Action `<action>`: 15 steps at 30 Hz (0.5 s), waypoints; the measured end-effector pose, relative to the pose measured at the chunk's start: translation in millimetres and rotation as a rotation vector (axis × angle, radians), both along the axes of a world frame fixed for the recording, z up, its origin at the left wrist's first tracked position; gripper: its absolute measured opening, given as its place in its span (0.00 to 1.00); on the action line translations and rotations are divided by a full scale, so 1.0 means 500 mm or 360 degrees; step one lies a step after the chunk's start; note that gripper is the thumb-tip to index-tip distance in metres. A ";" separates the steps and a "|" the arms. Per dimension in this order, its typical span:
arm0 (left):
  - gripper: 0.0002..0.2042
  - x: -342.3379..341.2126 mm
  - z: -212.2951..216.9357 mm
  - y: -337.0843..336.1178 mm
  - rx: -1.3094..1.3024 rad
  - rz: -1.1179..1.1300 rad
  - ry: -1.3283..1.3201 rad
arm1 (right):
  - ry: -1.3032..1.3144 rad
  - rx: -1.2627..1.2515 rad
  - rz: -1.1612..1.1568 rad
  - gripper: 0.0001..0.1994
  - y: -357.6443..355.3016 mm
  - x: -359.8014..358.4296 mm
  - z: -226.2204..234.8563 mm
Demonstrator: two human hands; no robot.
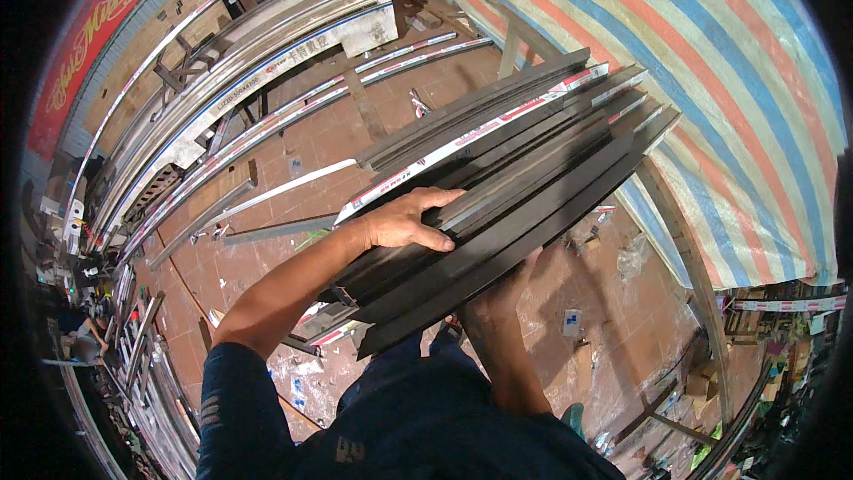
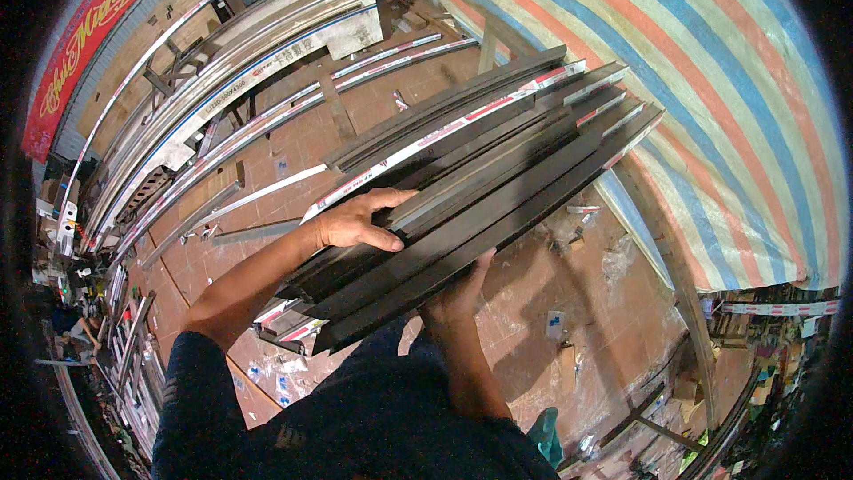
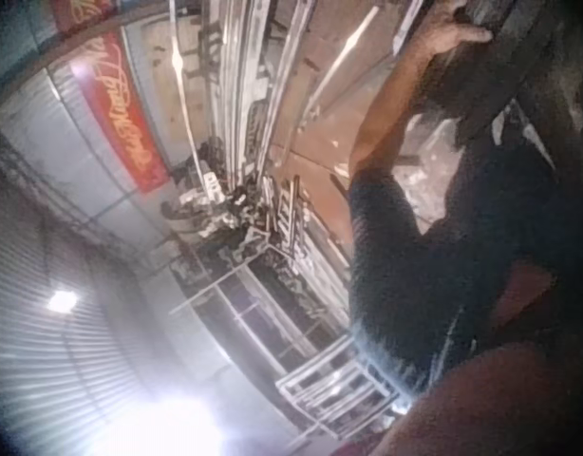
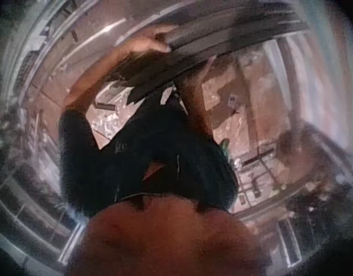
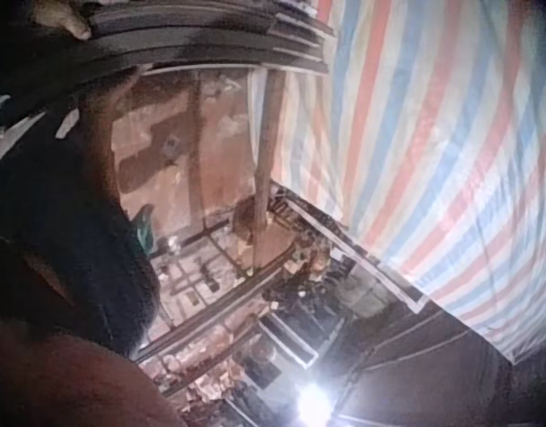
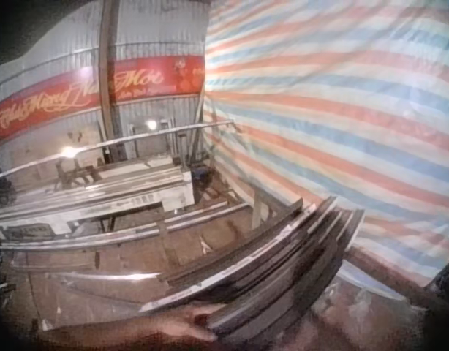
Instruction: The person picks up and stacks several long metal profiles on a workbench, then uses a red marker to mark one profile. They continue to lift, carry, and restack the profiles in different locations within the workshop.
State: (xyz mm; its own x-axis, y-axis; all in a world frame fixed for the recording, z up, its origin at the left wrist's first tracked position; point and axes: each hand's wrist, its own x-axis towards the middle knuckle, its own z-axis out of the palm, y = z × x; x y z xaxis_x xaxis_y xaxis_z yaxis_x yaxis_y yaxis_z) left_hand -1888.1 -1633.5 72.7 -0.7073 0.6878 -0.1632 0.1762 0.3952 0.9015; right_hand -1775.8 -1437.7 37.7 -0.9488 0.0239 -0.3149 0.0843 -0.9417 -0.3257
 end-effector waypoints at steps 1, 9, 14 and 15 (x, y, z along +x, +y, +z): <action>0.47 -0.006 -0.008 -0.003 0.0006 -0.0003 -0.0010 | -0.0004 -0.0049 0.0060 0.47 0.003 0.002 -0.015; 0.44 -0.027 -0.058 0.011 -0.0091 -0.0015 0.0266 | -0.0113 0.0270 0.0143 0.51 0.006 0.011 -0.051; 0.23 -0.054 -0.050 0.026 0.0001 0.0364 -0.0070 | -0.0172 0.0322 0.0142 0.51 -0.001 0.006 -0.033; 0.23 -0.055 -0.050 0.027 -0.0136 0.0391 0.0165 | -0.0192 0.0354 0.0136 0.52 -0.003 0.006 -0.027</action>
State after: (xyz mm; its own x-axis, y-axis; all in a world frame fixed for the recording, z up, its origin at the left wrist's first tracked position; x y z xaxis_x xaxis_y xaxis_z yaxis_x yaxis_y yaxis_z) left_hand -1915.3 -1619.8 47.8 -0.8672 0.4802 -0.1315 0.1550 0.5114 0.8453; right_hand -1772.9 -1439.1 24.1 -0.9063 0.0266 -0.4217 0.2112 -0.8358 -0.5067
